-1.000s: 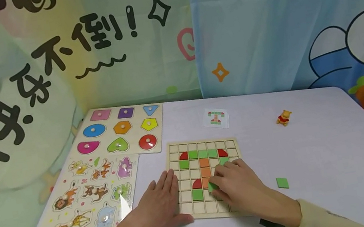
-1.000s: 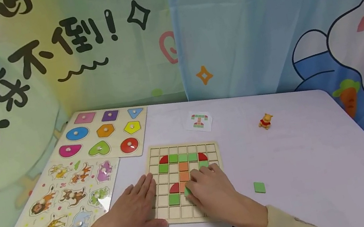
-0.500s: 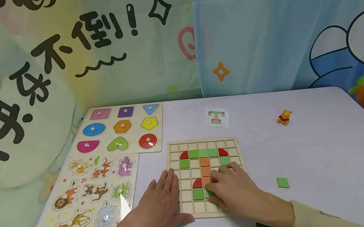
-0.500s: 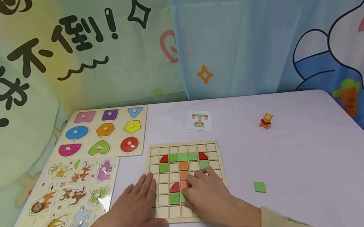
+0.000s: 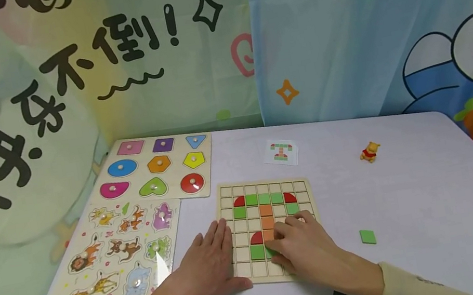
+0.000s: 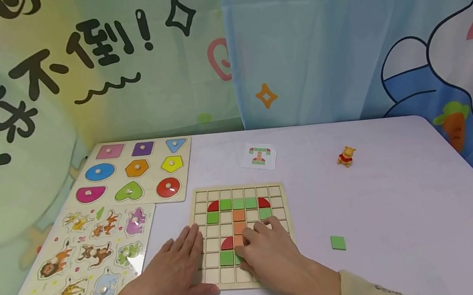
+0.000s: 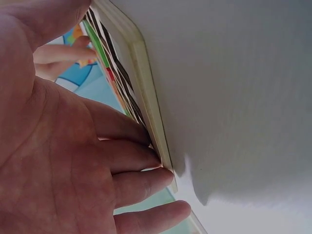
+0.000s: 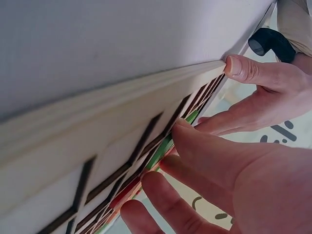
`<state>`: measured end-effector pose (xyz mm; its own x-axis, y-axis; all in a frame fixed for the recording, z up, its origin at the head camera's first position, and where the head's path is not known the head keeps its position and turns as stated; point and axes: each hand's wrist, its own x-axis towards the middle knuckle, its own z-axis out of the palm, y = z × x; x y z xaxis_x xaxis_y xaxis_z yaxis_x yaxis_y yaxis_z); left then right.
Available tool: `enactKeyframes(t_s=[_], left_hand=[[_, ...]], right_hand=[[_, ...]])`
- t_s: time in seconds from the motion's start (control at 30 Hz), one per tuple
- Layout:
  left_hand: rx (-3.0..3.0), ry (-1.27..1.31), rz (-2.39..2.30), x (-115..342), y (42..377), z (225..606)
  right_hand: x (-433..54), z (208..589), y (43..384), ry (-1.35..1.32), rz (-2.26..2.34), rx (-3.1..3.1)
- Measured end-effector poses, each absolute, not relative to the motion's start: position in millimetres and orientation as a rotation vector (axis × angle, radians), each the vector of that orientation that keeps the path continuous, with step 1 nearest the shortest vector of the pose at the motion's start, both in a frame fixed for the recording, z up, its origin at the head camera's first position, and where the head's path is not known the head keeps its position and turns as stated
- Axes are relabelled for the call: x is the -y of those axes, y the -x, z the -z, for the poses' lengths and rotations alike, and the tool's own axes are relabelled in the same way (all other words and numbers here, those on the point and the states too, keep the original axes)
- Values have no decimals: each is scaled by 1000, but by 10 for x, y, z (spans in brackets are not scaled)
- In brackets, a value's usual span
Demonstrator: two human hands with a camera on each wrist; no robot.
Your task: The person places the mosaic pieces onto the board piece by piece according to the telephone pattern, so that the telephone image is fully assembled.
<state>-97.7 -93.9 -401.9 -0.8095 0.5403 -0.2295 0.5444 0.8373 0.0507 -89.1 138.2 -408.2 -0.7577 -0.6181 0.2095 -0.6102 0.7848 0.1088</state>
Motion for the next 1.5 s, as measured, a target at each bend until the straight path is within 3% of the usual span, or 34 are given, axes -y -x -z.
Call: enactKeyframes(t_s=[0.33, 0.83, 1.5], left_hand=[[-2777, -838, 8, 923, 971, 4027], [-2768, -824, 32, 924, 970, 3984], [-2769, -835, 32, 919, 977, 3985]], right_hand=[[-1639, 4031, 863, -800, -38, 2783], [-2575, 4035, 737, -348, -40, 2990], [-2846, 4153, 624, -277, -44, 3083]])
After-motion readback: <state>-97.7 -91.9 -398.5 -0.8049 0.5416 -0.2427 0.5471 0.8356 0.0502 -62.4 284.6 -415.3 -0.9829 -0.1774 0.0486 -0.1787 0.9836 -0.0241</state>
